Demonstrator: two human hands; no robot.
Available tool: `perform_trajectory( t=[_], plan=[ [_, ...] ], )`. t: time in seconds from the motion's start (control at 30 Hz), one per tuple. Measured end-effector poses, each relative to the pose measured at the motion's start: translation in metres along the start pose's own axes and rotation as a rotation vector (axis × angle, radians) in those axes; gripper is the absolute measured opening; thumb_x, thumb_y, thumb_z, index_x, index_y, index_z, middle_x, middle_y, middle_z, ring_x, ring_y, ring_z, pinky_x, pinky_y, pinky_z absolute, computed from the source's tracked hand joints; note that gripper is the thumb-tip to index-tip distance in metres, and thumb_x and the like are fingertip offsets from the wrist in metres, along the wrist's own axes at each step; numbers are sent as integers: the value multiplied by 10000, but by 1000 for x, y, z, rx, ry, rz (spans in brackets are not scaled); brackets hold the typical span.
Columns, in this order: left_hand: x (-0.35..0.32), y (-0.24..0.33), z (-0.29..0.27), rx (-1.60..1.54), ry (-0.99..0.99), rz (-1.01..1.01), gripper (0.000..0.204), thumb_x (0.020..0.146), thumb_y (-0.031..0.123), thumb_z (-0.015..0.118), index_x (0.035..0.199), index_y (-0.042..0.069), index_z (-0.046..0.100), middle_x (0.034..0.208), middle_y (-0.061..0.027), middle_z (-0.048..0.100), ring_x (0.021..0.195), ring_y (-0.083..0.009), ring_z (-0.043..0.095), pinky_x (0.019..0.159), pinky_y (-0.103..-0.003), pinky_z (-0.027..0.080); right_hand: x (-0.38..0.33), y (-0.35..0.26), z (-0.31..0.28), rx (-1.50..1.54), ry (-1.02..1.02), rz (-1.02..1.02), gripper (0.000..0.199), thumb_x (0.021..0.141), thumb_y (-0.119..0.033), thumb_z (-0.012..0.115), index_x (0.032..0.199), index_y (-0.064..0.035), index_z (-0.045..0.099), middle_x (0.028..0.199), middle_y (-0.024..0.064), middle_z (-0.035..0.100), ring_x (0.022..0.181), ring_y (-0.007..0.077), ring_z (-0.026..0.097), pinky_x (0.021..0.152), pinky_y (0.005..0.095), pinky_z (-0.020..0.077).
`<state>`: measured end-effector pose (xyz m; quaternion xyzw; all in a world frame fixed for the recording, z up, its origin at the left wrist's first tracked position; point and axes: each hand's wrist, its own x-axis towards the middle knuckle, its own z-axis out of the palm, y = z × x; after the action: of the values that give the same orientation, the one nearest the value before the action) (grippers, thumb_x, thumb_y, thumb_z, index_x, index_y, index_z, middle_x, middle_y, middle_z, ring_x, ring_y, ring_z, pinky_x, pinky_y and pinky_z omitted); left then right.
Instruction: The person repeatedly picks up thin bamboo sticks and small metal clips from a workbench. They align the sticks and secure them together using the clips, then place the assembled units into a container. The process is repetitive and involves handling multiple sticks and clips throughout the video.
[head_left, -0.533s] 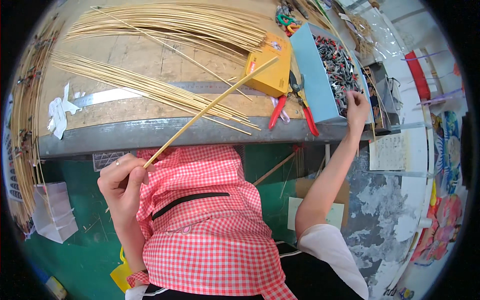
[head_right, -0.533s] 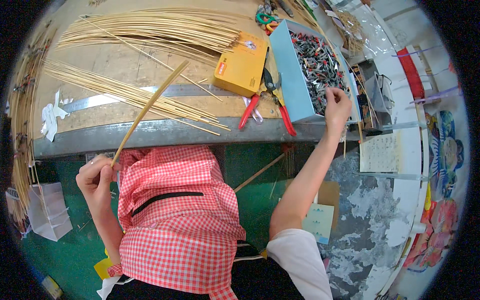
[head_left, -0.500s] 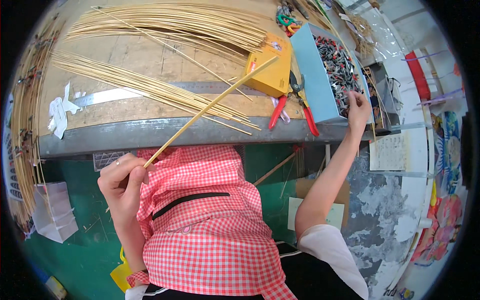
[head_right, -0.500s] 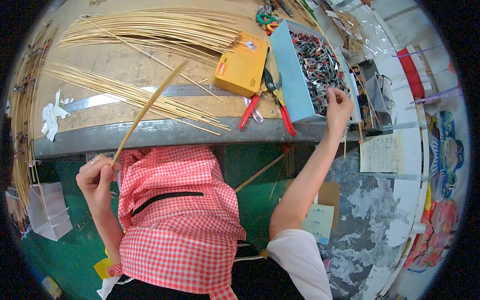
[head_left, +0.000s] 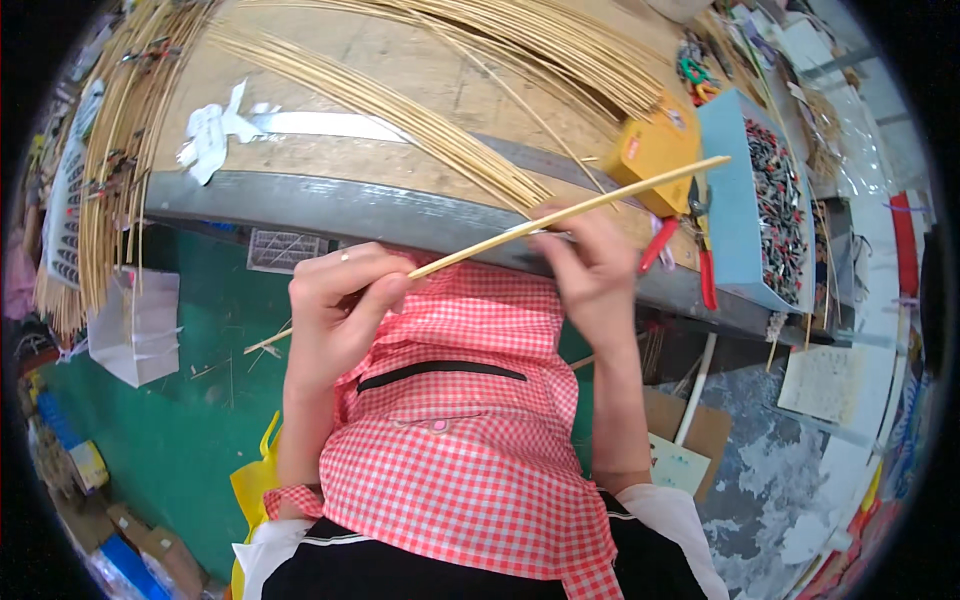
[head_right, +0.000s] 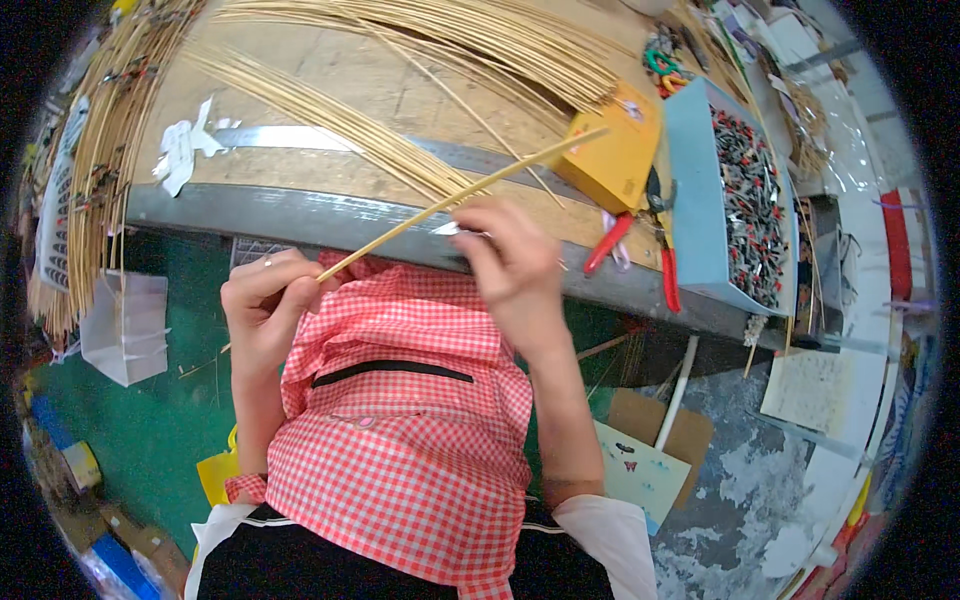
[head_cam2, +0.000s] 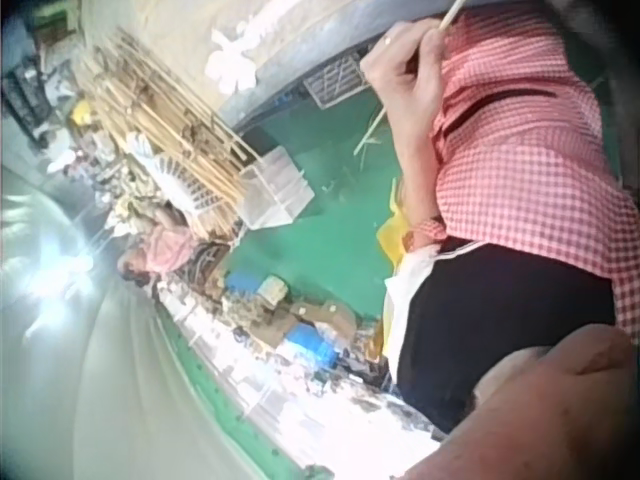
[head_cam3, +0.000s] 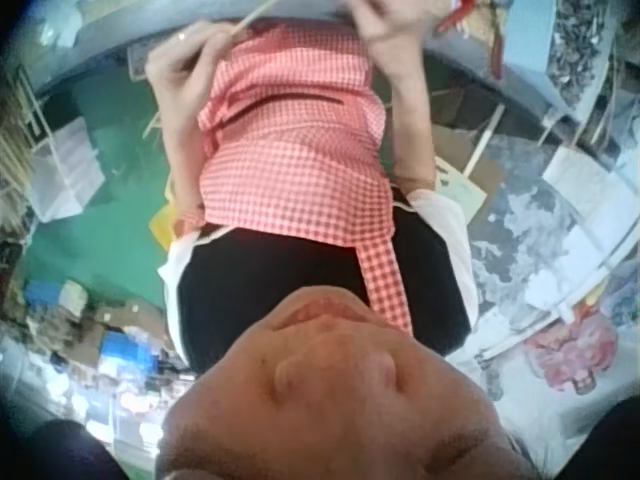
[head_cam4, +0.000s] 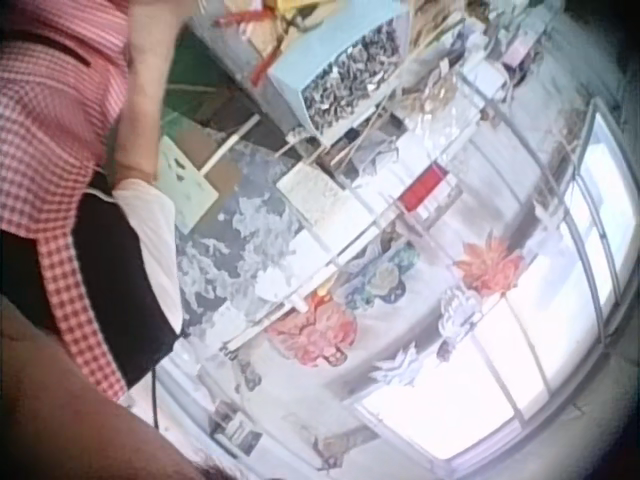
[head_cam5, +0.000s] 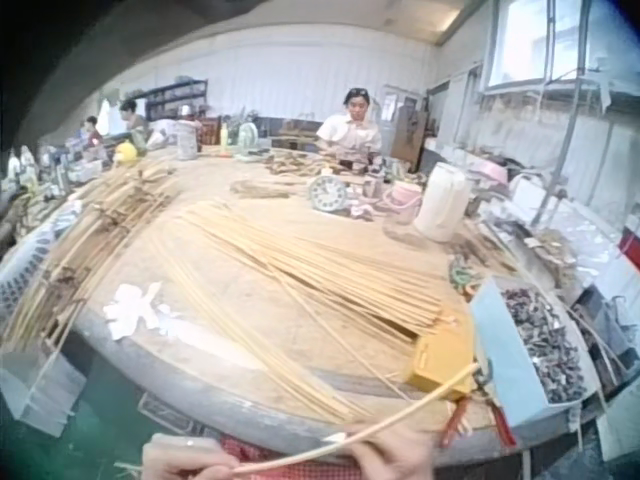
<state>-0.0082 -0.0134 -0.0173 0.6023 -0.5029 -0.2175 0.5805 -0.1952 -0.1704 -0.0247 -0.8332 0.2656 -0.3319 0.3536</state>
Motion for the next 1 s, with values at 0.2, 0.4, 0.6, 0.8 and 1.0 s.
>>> perform_trajectory(
  t=[0.2,0.4,0.6,0.8,1.0],
  plan=[
    [1,-1,-5,18,11,32,61,773,-34,646,826,-25,675,628,-91,606,525,-145,564,488,-256,414,6,4,24,-438,-271,-28,218,795,38,583,1007,-5,611,941,173,578,857,363,578,731,399,470],
    [-3,1,-4,137,63,130,75,767,-11,668,841,-24,666,674,-103,600,557,-197,578,500,-274,428,5,-16,25,28,-232,110,221,795,105,551,998,41,611,848,134,617,687,224,615,612,300,488],
    [-3,-3,-3,155,127,228,80,754,-27,668,834,-34,662,692,-118,624,574,-193,605,501,-268,448,-14,-43,42,746,-161,361,243,818,154,526,1047,133,604,794,141,646,632,162,626,577,256,523],
    [-3,-5,-3,150,108,245,90,757,-19,670,845,-31,662,736,-126,645,610,-221,629,520,-280,471,-22,-38,52,846,-115,304,229,859,110,543,1081,110,603,782,183,651,587,194,633,543,277,542],
    [-3,-8,1,163,120,261,98,755,-17,672,853,-24,663,742,-123,646,622,-227,636,529,-286,481,-26,-38,59,955,-86,280,214,883,73,549,1091,104,591,769,186,644,590,203,633,530,291,546]
  ],
)
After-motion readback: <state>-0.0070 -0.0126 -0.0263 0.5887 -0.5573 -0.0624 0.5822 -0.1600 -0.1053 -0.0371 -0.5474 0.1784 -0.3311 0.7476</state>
